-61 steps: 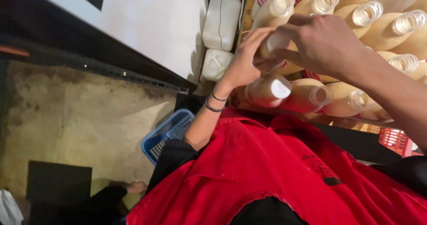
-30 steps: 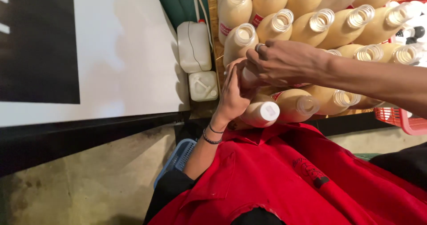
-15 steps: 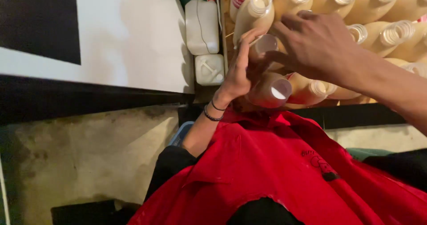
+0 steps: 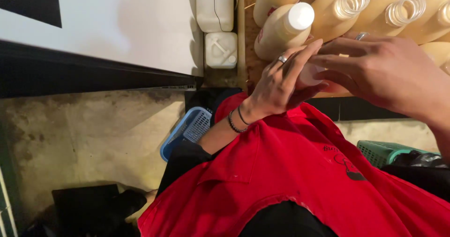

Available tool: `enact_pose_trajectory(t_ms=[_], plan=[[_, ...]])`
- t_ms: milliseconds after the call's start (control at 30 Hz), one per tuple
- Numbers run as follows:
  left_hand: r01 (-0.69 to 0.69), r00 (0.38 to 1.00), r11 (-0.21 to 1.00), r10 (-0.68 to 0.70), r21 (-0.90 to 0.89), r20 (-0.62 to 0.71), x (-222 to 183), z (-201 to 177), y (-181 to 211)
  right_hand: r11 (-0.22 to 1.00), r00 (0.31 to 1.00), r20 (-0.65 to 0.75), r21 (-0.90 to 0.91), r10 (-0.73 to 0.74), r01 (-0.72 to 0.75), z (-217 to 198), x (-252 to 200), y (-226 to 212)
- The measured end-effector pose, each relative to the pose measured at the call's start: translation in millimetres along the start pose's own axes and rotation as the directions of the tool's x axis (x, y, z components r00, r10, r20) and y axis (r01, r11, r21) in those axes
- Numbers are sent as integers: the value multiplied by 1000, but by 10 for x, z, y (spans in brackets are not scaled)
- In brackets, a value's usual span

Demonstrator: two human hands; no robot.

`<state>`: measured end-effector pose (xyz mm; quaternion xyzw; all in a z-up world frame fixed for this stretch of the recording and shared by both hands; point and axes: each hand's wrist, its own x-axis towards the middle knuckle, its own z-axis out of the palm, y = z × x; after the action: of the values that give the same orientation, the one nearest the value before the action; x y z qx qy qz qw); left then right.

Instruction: Capping filled bottles with plastic lids from a basket

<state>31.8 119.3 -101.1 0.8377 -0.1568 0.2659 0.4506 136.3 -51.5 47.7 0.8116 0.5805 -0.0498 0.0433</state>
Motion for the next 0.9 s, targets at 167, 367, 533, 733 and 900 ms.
enact_pose_trajectory(t_ms=[167,367,533,733,900], plan=[[-30,996,999,31,12,-82,-15,104,-55,999,1000,13,-33,0,0,87,-26,-32],[-11,997,1000,9,-14,-76,21,78,-50,962,994,-108,-272,-5,-25,252,-83,-117],[-52,996,998,49,-48,-68,27,49,-43,992,992,-127,-122,16,-32,195,-56,-73],[-14,998,997,9,-77,-66,43,38,-12,995,1000,-22,104,10,-8,155,-55,-11],[-15,998,998,11,-67,-59,27,40,-20,995,992,-128,-97,-20,8,279,-85,-34]])
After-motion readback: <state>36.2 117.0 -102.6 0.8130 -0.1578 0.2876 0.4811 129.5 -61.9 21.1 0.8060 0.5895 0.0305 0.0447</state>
